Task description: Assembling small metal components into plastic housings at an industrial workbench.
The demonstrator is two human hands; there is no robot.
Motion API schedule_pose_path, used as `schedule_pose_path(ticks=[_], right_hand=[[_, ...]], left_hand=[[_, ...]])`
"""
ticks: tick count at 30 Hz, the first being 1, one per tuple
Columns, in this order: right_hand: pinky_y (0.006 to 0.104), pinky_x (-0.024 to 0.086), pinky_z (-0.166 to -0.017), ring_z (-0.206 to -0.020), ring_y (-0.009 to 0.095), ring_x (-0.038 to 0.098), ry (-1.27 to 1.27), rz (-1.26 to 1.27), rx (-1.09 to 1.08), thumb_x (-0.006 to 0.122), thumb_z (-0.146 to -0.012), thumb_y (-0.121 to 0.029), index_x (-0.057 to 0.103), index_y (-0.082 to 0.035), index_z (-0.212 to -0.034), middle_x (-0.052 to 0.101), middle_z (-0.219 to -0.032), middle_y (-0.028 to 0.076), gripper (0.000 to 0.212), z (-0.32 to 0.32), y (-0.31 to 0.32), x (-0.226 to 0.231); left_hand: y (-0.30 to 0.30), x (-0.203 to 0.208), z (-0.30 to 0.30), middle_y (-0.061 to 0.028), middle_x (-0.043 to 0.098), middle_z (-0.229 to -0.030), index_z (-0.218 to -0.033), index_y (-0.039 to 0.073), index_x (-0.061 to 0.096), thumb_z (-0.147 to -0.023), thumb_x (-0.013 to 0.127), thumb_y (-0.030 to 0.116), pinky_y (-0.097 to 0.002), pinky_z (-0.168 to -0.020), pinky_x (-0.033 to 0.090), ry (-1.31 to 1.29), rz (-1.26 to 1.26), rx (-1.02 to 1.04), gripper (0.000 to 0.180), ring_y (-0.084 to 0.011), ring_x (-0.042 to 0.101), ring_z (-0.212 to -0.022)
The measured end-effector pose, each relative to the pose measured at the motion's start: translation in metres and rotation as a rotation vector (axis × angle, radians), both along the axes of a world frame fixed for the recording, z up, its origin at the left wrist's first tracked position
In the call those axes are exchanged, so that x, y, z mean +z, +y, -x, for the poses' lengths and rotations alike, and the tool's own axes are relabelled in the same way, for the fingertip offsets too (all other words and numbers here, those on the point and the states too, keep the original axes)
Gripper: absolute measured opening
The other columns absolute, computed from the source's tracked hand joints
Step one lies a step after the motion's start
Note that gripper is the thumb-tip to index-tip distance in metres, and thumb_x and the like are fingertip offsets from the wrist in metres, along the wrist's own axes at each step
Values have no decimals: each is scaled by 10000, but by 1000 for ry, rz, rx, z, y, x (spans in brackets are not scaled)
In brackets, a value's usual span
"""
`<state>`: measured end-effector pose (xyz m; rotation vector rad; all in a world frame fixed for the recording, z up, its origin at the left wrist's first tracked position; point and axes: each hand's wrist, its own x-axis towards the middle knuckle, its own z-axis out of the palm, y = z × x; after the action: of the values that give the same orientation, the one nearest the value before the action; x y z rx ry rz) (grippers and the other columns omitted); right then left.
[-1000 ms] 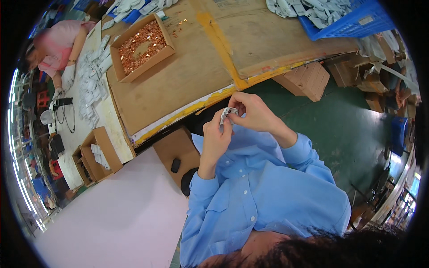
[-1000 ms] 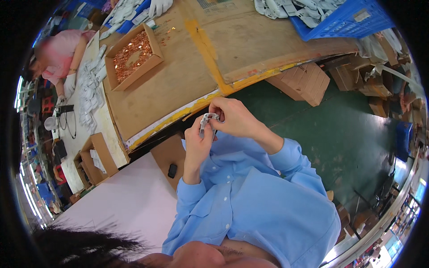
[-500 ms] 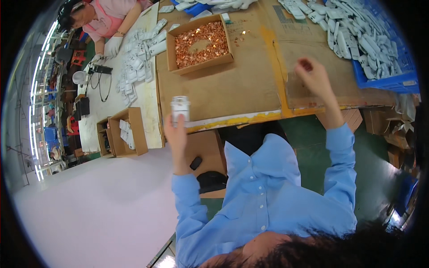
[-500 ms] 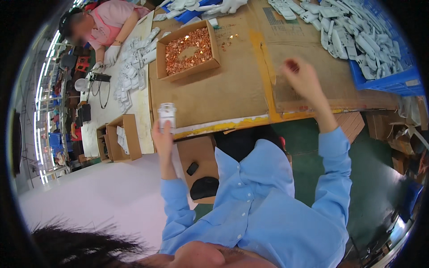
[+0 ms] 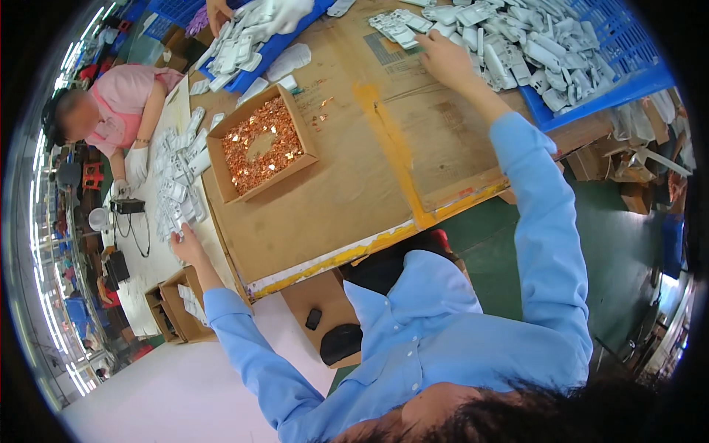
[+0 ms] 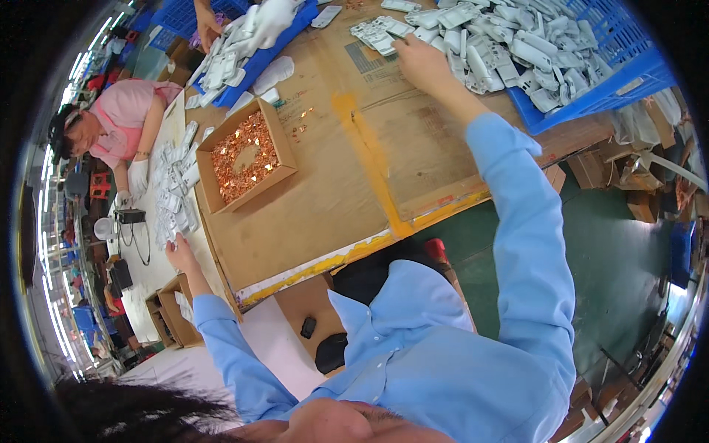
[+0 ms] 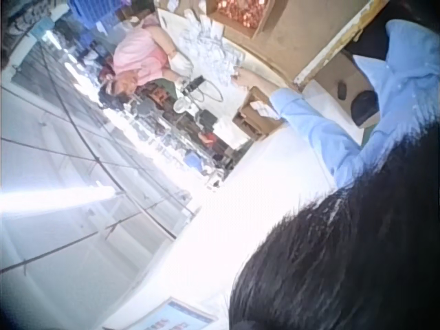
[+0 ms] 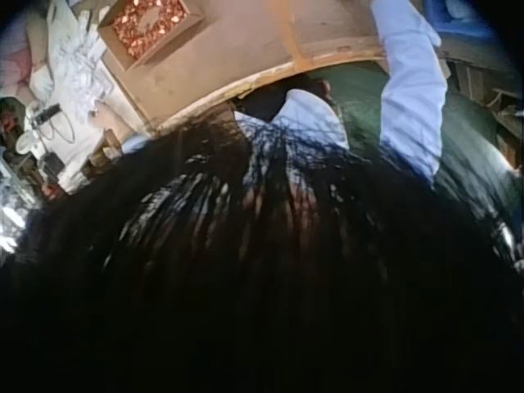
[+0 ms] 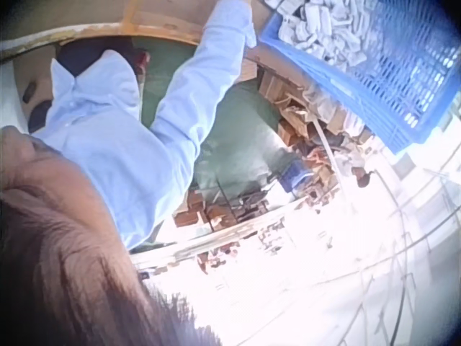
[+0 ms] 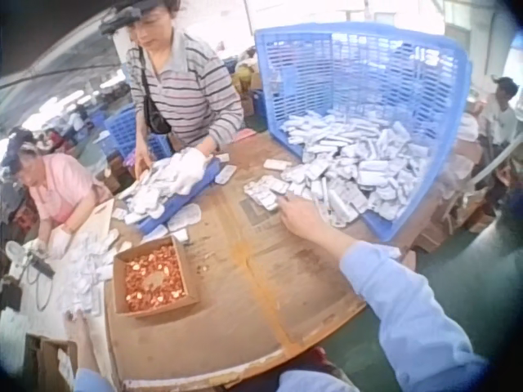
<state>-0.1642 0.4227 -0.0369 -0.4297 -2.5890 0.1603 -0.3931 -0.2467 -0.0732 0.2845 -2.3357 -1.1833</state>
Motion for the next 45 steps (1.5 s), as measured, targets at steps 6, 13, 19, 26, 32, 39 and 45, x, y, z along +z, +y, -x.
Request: schedule_pose_path(ticks=[6,13,19,26,32,39,45], right_hand=[[408,543,-692,-860,301,657,-133,-200,-10,577,-804,-57,582,-70,-958,593,-966,120,154,16,24,-19],[428,525,-655,-808,304,647,-43,-157,70,572,-833,-112,583,-79,-908,595,-915,114,83,-1,-8,-6],[434,498,-606,-763,318,619,21,125,487,538,-861,-119,557,-69,-868,583,-869,113,53,-40,-151,45],[406,482,-591,-705,286,598,-81,179,1011,639,-790,-104,535,-73,-830,526,-760,87,116,-94,-290,57],[415,513,-652,-776,301,635,-138,432,1008,642,-825,-176,583,-82,-996,595,-895,102,204,-81,-308,64],[441,512,-738,-843,310,655,-93,561,637,588,-859,-203,660,-47,-930,672,-873,150,185,78,-275,53],[463,522,-809,-985,347,639,-461,296,549,561,-853,-140,648,-42,-996,660,-1047,190,194,160,-278,14]], left_hand=[[59,31,-60,-209,448,-1283,-1359,-47,388,-861,675,226,-365,-878,468,45,194,-19,636,-228,607,-969],[97,63,-177,-58,618,-894,-1227,20,500,-920,600,92,-246,-722,455,-41,-250,-331,331,-108,578,-828],[137,37,-250,-52,613,-957,-1160,6,553,-957,569,149,-251,-763,489,-172,-478,-659,248,-104,579,-854],[179,46,-281,-67,666,-964,-1136,-30,596,-972,548,219,-250,-720,495,-516,-871,-867,302,-115,625,-830],[171,31,-265,-19,647,-901,-1008,-19,639,-943,551,136,-239,-701,473,-338,-817,-610,190,-75,573,-786],[171,9,-217,-135,645,-833,-1048,22,499,-974,395,155,-304,-566,532,-339,-934,-590,184,-212,661,-649],[182,1,-208,-122,632,-729,-1122,25,460,-980,428,183,-259,-432,452,-349,-794,-537,215,-155,566,-479]])
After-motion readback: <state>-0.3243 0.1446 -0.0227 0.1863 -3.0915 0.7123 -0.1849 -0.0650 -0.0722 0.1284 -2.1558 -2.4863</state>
